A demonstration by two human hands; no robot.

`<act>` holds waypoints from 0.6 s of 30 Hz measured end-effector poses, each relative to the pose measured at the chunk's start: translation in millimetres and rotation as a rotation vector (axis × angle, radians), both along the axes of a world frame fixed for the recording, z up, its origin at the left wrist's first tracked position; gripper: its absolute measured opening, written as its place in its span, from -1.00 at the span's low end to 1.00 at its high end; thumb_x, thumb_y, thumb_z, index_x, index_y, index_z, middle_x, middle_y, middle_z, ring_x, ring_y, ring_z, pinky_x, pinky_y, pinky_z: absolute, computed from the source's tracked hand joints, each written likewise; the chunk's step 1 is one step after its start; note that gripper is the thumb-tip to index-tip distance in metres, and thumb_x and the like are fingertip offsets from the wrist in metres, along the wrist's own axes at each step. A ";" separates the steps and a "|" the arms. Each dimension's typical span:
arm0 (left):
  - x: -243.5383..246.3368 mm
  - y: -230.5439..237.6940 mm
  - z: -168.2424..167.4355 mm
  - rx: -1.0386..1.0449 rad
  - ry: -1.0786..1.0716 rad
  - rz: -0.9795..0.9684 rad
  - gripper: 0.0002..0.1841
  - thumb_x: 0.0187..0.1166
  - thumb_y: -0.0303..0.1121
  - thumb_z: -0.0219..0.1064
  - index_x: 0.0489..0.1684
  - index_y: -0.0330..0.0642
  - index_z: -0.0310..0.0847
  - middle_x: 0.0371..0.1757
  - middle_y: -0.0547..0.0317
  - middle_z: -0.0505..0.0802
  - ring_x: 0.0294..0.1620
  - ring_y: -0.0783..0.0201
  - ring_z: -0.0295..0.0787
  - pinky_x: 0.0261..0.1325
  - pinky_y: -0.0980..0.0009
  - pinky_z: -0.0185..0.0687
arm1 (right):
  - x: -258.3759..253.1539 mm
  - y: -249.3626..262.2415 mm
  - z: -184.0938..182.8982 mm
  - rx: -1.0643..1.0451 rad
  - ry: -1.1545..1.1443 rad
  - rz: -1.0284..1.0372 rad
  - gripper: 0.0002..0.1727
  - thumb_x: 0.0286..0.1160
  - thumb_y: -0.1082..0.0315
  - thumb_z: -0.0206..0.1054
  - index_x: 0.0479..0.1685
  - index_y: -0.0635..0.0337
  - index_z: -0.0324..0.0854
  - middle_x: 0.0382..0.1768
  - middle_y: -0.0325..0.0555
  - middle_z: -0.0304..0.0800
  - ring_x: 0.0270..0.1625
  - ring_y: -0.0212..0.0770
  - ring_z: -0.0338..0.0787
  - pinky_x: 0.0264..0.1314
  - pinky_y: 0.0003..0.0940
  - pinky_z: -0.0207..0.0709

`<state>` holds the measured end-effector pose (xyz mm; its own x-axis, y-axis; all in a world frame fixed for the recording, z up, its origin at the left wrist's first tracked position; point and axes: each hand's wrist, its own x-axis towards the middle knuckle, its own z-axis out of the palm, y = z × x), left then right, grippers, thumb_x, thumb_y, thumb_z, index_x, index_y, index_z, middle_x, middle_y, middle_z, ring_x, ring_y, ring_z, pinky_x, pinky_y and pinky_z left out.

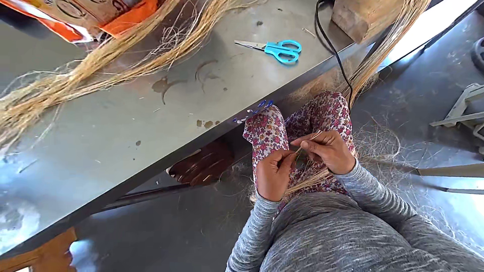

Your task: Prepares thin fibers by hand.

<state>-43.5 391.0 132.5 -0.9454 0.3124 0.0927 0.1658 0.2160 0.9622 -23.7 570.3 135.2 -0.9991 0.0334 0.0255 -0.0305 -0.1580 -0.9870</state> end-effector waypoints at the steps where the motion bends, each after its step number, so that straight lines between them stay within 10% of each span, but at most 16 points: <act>1: -0.8 -2.0 -0.6 0.018 -0.026 -0.010 -0.88 0.57 -0.55 0.32 -0.28 -0.33 0.80 -0.51 0.39 0.81 -0.54 0.72 0.59 -0.41 0.75 0.52 | -1.2 1.4 -0.1 -0.005 -0.002 -0.012 -0.79 0.60 0.54 0.28 -0.06 0.33 0.85 -0.64 -0.40 0.70 -0.71 -0.66 0.44 -0.65 -0.74 0.35; 7: -3.4 0.3 8.0 0.058 -0.184 -0.122 -0.87 0.61 -0.54 0.32 -0.07 -0.37 0.77 -0.39 0.31 0.89 -0.48 0.62 0.77 -0.35 0.66 0.71 | -1.0 5.2 2.0 -0.003 -0.043 0.017 -0.81 0.57 0.56 0.29 -0.16 0.34 0.87 -0.69 -0.39 0.69 -0.75 -0.68 0.41 -0.70 -0.76 0.31; 18: -4.7 16.3 5.3 0.112 -0.166 -0.051 -0.92 0.59 -0.56 0.35 -0.26 -0.34 0.76 -0.54 0.34 0.84 -0.64 0.66 0.63 -0.54 0.72 0.56 | 4.3 19.0 -0.5 -0.105 -0.031 -0.021 -0.72 0.40 0.59 0.39 0.09 0.28 0.79 -0.42 -0.32 0.83 -0.62 -0.61 0.57 -0.60 -0.71 0.46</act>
